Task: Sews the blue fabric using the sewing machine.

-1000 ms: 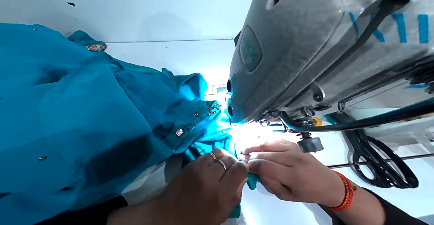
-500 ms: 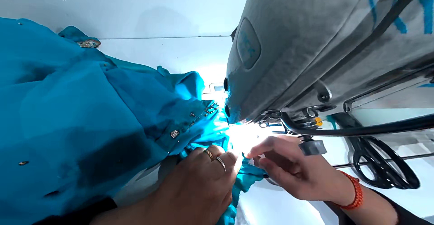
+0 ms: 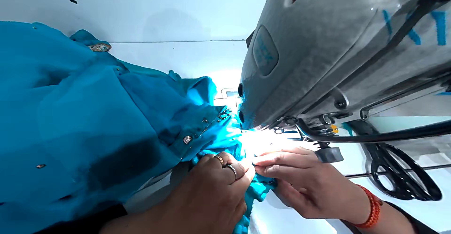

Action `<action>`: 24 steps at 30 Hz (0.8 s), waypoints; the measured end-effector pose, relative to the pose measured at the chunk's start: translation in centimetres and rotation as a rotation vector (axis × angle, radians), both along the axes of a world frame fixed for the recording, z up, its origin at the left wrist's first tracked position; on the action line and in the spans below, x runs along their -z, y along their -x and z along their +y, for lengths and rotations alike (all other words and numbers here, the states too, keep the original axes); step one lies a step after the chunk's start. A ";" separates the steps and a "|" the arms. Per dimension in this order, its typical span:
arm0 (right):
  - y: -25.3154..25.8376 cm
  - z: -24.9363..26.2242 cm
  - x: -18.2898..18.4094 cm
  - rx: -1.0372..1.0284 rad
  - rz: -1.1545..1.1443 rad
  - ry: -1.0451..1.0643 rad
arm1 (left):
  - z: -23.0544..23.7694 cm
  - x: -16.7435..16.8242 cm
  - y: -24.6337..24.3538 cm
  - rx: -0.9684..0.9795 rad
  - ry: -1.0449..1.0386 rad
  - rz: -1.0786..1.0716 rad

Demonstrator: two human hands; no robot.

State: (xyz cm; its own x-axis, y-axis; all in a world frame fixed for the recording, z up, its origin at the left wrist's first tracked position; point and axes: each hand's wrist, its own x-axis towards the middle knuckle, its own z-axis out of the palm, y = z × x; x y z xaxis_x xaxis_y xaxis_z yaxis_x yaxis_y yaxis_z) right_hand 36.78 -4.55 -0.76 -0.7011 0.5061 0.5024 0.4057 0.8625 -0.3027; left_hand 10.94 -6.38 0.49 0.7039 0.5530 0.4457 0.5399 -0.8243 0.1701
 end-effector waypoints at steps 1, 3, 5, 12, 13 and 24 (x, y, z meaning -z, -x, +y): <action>0.0 0.0 0.0 0.005 -0.003 0.003 | 0.0 -0.1 0.0 0.005 0.002 0.001; -0.1 0.0 -0.1 0.017 -0.007 -0.002 | 0.0 -0.2 0.0 0.021 0.013 0.010; -0.1 0.1 0.0 0.023 0.001 -0.007 | 0.1 -0.3 0.1 0.035 0.021 0.021; 0.0 0.4 0.2 0.102 -0.010 -0.045 | 0.8 -0.5 -0.2 0.002 0.038 0.048; 0.1 0.5 0.2 0.115 -0.018 -0.057 | 1.0 -0.5 -0.2 -0.004 0.038 0.046; 0.5 0.8 0.3 0.220 -0.068 -0.080 | 2.3 0.1 0.0 -0.016 0.029 0.066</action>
